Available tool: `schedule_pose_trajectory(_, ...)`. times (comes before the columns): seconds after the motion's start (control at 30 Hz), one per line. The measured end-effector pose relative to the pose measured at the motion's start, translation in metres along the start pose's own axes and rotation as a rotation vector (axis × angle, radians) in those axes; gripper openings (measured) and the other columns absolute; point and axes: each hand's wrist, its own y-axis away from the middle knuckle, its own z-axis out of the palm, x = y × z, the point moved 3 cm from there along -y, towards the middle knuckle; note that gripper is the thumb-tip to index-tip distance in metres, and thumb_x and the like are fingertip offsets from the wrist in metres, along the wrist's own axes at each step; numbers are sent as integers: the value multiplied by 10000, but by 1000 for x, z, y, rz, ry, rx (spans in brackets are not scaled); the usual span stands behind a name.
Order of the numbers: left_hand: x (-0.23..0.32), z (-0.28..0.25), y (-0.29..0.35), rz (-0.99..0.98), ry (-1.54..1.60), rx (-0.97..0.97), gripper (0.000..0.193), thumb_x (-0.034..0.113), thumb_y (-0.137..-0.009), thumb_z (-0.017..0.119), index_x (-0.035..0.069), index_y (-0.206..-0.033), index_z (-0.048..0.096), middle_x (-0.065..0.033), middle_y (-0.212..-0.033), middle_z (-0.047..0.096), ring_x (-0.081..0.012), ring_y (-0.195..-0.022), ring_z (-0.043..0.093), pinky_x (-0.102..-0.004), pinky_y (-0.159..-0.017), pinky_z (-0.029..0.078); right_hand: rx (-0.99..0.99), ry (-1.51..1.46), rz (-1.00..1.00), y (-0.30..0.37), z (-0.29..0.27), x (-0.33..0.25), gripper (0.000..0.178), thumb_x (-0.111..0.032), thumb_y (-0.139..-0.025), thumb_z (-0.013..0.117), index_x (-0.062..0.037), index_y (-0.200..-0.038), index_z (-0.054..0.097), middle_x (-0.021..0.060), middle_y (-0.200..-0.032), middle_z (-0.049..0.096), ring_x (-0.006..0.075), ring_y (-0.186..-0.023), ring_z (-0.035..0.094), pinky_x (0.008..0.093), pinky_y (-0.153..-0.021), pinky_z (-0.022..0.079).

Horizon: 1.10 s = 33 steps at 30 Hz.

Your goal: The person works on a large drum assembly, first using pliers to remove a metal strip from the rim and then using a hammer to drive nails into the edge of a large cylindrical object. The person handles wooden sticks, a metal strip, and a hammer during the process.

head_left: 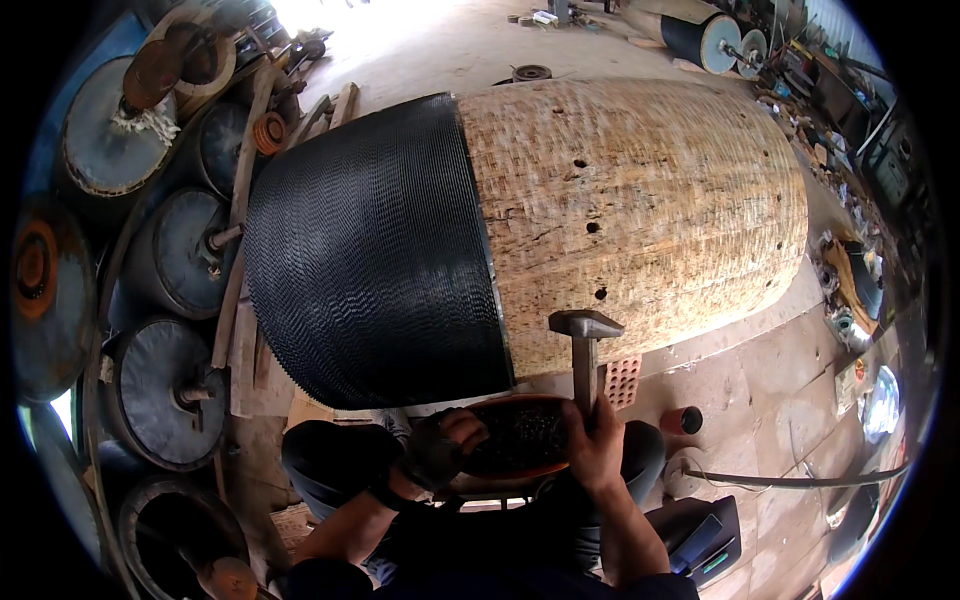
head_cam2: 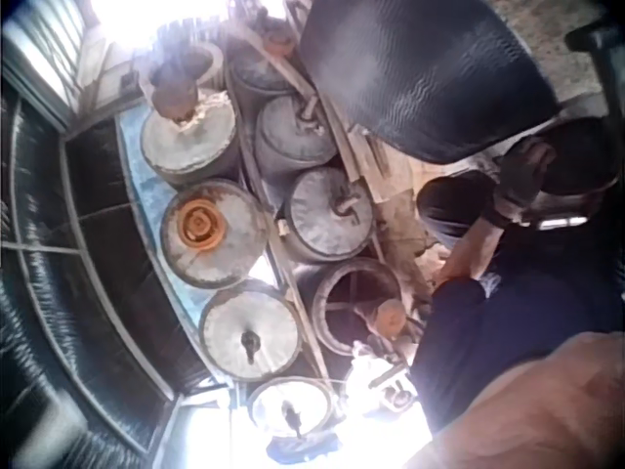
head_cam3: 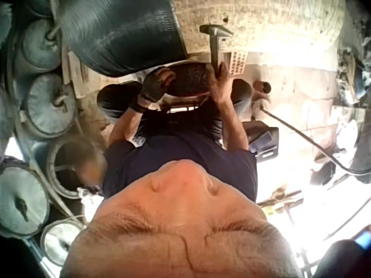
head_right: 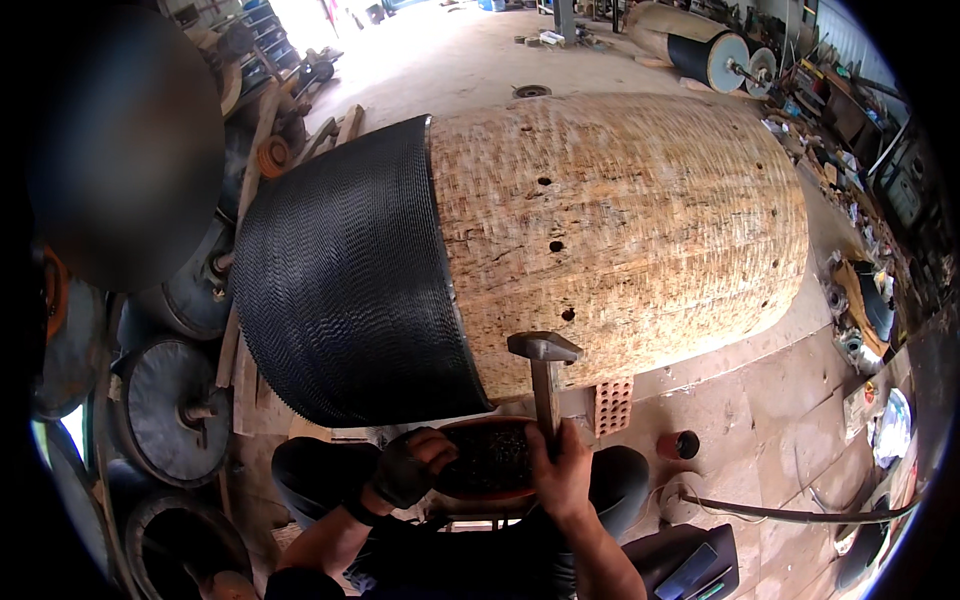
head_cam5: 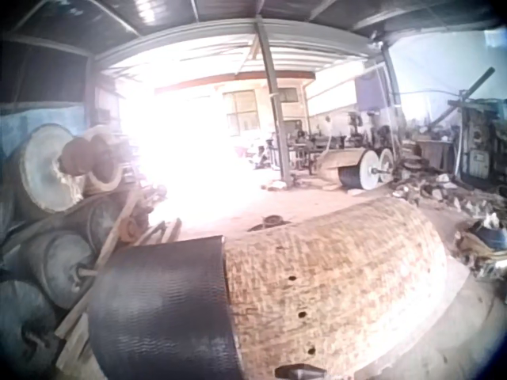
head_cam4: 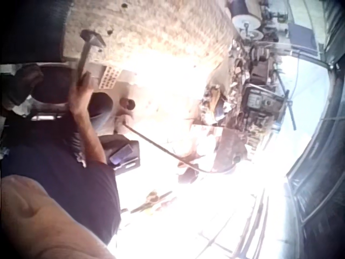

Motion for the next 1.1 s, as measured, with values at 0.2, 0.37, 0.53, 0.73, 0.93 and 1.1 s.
schedule_pose_trajectory(0.2, -2, 12, 6, 204, -246, -205, 144, 179, -859, 658, 102, -977, 684, -65, -990, 652, -255, -860, 664, -355, -710, 562, 9, 54, 39, 9, 2, -6, 247, -143, -859, 757, 10, -857, 563, 196, -693, 625, 365, -617, 639, 396, -568, 487)
schedule_pose_trajectory(0.37, 3, 9, 6, 154, -210, -240, 157, 171, -834, 668, 114, -979, 686, -50, -999, 652, -247, -872, 663, -365, -694, 561, 16, 112, -20, 7, -1, -13, 227, -122, -843, 758, 16, -854, 578, 203, -757, 626, 392, -683, 645, 406, -603, 498)
schedule_pose_trajectory(0.53, 11, -1, 2, 204, -139, -82, 122, 135, -849, 686, 104, -967, 689, -68, -992, 662, -246, -781, 676, -366, -652, 566, -4, 130, -42, 11, 0, -12, 221, -118, -840, 761, 21, -868, 591, 200, -773, 605, 384, -680, 624, 419, -599, 476)
schedule_pose_trajectory(0.73, 10, -71, -102, 396, 270, 356, 304, 65, -926, 665, 137, -1176, 507, -112, -963, 694, -250, -813, 693, -337, -650, 562, 43, -9, -89, 1, -7, -28, 236, -139, -891, 735, 4, -972, 565, 177, -735, 603, 334, -639, 620, 387, -593, 476)
schedule_pose_trajectory(0.93, -7, -99, -182, 418, 345, 457, 203, -1, -907, 666, 74, -1071, 574, -128, -938, 685, -227, -793, 683, -318, -671, 560, 63, 54, -36, 0, -6, -29, 220, -194, -978, 640, -4, -1037, 546, 173, -697, 631, 316, -606, 647, 371, -578, 497)
schedule_pose_trajectory(1.1, -13, -93, -189, 384, 219, 345, 129, 24, -891, 687, 38, -1008, 634, -124, -920, 676, -221, -784, 682, -316, -666, 561, -2, 29, 67, 1, -7, -20, 226, -209, -1014, 579, 5, -1073, 535, 157, -662, 600, 283, -568, 614, 369, -554, 477)
